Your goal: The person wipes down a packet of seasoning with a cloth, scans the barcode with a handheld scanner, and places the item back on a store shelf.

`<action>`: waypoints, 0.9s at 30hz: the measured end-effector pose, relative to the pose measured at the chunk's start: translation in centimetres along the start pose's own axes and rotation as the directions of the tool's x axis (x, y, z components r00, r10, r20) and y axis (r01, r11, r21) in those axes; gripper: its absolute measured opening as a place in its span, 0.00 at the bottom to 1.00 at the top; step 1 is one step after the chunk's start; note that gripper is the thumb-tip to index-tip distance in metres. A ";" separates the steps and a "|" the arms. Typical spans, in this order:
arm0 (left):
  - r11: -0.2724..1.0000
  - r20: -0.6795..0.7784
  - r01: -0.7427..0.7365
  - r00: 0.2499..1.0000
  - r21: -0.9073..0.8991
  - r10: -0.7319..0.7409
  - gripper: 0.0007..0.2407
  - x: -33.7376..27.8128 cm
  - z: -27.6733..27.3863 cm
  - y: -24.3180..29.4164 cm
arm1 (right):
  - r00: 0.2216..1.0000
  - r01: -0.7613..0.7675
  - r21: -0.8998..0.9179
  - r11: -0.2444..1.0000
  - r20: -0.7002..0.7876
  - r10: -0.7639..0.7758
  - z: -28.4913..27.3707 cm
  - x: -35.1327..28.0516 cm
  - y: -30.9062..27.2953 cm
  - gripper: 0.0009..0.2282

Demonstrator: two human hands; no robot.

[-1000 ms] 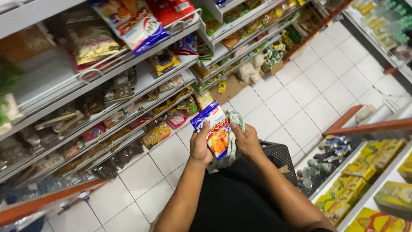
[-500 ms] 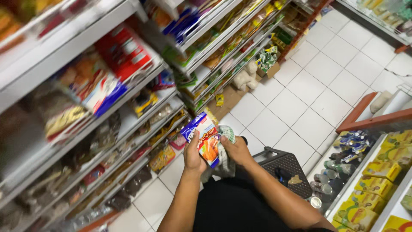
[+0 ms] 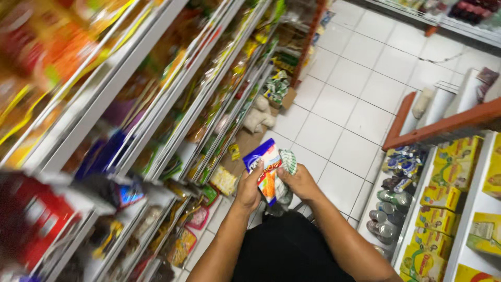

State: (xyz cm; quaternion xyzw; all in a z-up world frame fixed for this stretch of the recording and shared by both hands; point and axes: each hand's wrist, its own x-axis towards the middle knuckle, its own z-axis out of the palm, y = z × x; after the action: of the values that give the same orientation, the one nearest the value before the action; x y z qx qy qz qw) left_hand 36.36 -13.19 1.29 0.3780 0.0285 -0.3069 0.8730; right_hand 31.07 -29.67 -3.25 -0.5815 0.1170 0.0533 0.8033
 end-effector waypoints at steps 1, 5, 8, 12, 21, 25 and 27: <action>1.000 0.010 0.029 1.000 0.007 -0.029 0.16 1.3 0.6 -0.1 | 0.999 0.014 -0.033 0.999 0.046 -0.013 -1.1 0.6 -0.8 0.20; 0.996 0.098 0.050 0.994 0.077 -0.058 0.15 5.7 2.8 -1.2 | 0.994 0.096 -0.116 0.989 -0.041 -0.101 -5.1 2.5 -3.2 0.21; 0.989 0.089 0.144 0.985 0.031 -0.147 0.14 8.3 3.6 -2.5 | 0.975 0.007 -0.096 0.995 -0.222 -0.028 -6.2 3.1 -3.1 0.21; 0.976 0.107 0.216 0.970 0.030 -0.218 0.14 12.8 4.4 -4.0 | 0.932 -0.007 0.004 1.000 -0.362 0.008 -9.0 5.0 -3.8 0.21; 0.897 0.348 0.379 0.828 0.229 -0.439 0.13 26.4 10.1 -6.2 | 0.788 0.120 -0.084 0.989 -0.598 -0.146 -16.1 9.4 -10.1 0.19; 0.859 0.399 0.412 0.763 0.305 -0.508 0.13 31.9 13.2 -7.2 | 0.717 0.164 -0.074 0.984 -0.676 -0.171 -20.2 12.6 -13.2 0.18; 0.860 0.440 0.402 0.741 0.316 -0.508 0.13 34.2 14.0 -7.3 | 0.717 0.214 -0.096 0.972 -0.661 -0.222 -21.2 13.6 -13.2 0.18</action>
State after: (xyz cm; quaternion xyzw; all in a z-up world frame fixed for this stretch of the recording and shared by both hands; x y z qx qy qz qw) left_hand 57.48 -44.11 -3.03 0.3505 -0.1419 -0.6011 0.7040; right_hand 44.47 -54.64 -0.77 -0.5766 0.3267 -0.2522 0.7052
